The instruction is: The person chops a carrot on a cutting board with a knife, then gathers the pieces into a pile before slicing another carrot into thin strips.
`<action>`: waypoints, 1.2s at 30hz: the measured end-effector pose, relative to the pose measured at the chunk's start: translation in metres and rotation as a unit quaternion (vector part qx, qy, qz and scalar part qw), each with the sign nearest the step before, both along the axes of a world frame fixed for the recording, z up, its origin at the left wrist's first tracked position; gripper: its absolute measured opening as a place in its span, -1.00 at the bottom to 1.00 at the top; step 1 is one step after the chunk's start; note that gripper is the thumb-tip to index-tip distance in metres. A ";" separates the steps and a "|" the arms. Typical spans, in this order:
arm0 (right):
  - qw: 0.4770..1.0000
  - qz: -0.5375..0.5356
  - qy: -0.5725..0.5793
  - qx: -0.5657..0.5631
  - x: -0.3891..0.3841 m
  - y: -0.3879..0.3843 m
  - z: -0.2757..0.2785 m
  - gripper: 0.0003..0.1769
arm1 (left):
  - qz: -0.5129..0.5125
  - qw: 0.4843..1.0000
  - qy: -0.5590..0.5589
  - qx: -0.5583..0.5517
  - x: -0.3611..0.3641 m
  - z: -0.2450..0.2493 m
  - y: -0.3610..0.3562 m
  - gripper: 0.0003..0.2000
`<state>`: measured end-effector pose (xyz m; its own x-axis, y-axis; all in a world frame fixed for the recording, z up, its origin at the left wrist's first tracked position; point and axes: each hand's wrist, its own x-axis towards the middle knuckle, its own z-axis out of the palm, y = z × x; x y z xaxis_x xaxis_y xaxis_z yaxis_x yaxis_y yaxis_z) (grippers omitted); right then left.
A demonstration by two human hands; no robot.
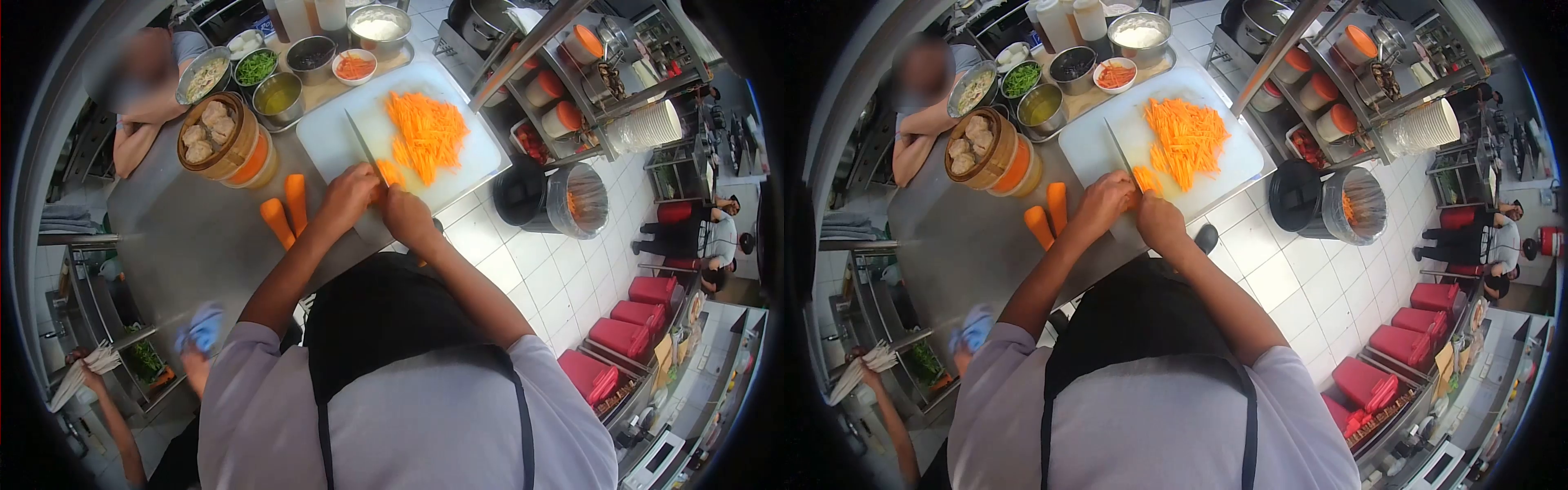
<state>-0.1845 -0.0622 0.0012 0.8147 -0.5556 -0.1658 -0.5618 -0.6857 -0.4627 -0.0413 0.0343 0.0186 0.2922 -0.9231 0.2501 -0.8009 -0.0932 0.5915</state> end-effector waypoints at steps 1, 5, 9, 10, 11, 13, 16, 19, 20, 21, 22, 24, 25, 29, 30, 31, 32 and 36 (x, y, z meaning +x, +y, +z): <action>1.000 0.000 0.009 0.002 0.001 -0.001 0.001 -0.83 | 0.004 1.000 -0.009 -0.002 -0.002 0.001 0.000 -0.94; 0.999 0.021 0.028 -0.009 0.000 -0.002 0.019 -0.82 | 0.013 0.999 -0.016 0.029 -0.004 -0.001 0.000 -0.90; 0.998 0.035 0.048 -0.021 -0.009 0.003 0.050 -0.82 | 0.022 0.998 -0.038 0.042 -0.003 -0.002 -0.002 -0.89; 0.998 0.030 0.053 -0.014 -0.010 0.004 0.053 -0.81 | 0.016 0.999 -0.031 0.038 -0.002 -0.002 -0.003 -0.90; 0.999 0.021 0.043 -0.012 -0.009 0.004 0.045 -0.81 | 0.011 0.999 -0.025 0.035 -0.001 -0.003 -0.003 -0.91; 1.000 0.001 0.025 -0.005 -0.006 0.010 0.022 -0.80 | 0.006 0.999 -0.014 0.038 -0.001 -0.001 -0.001 -0.92; 0.999 0.023 0.026 -0.017 0.006 0.004 0.016 -0.81 | 0.006 0.999 -0.008 0.049 0.000 0.004 -0.001 -0.95; 0.999 0.034 0.020 -0.020 0.000 -0.003 0.038 -0.83 | 0.008 0.999 -0.011 0.041 0.002 0.003 -0.004 -0.93; 0.999 0.031 0.030 -0.007 -0.003 -0.002 0.040 -0.81 | 0.017 0.999 -0.013 0.030 0.001 -0.002 -0.003 -0.92; 0.999 0.027 0.041 0.006 -0.008 0.001 0.043 -0.79 | 0.027 0.999 -0.015 0.018 -0.001 -0.001 -0.003 -0.91; 0.998 0.022 0.052 0.018 -0.011 0.002 0.043 -0.77 | 0.022 0.999 -0.009 0.022 -0.001 0.001 -0.004 -0.91; 0.999 0.007 0.043 0.020 -0.005 0.008 0.016 -0.75 | 0.012 1.000 0.002 0.028 -0.001 0.007 -0.003 -0.91; 0.999 -0.001 0.037 0.020 -0.001 0.010 0.011 -0.74 | 0.008 0.999 0.000 0.037 -0.001 0.006 -0.004 -0.91; 0.999 0.021 0.041 0.006 0.002 -0.002 0.026 -0.78 | 0.011 0.999 -0.016 0.036 0.003 -0.013 -0.002 -0.92; 0.999 0.026 0.047 0.007 -0.001 -0.003 0.040 -0.78 | 0.015 0.999 -0.019 0.025 0.004 -0.012 -0.004 -0.92; 0.998 0.031 0.054 0.010 -0.004 -0.002 0.046 -0.78 | 0.019 0.999 -0.022 0.023 0.003 -0.013 -0.004 -0.91; 0.999 0.023 0.046 0.011 -0.005 0.001 0.040 -0.78 | 0.024 0.999 -0.025 0.023 0.002 -0.014 -0.003 -0.91; 0.999 0.004 0.028 0.026 0.001 0.007 0.015 -0.74 | 0.021 0.999 -0.001 0.048 0.000 -0.001 0.000 -0.90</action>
<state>-0.1840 -0.0555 0.0159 0.8073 -0.5394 -0.2397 -0.5830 -0.6655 -0.4661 -0.0416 0.0339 0.0178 0.3314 -0.9296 0.1613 -0.7960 -0.1837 0.5767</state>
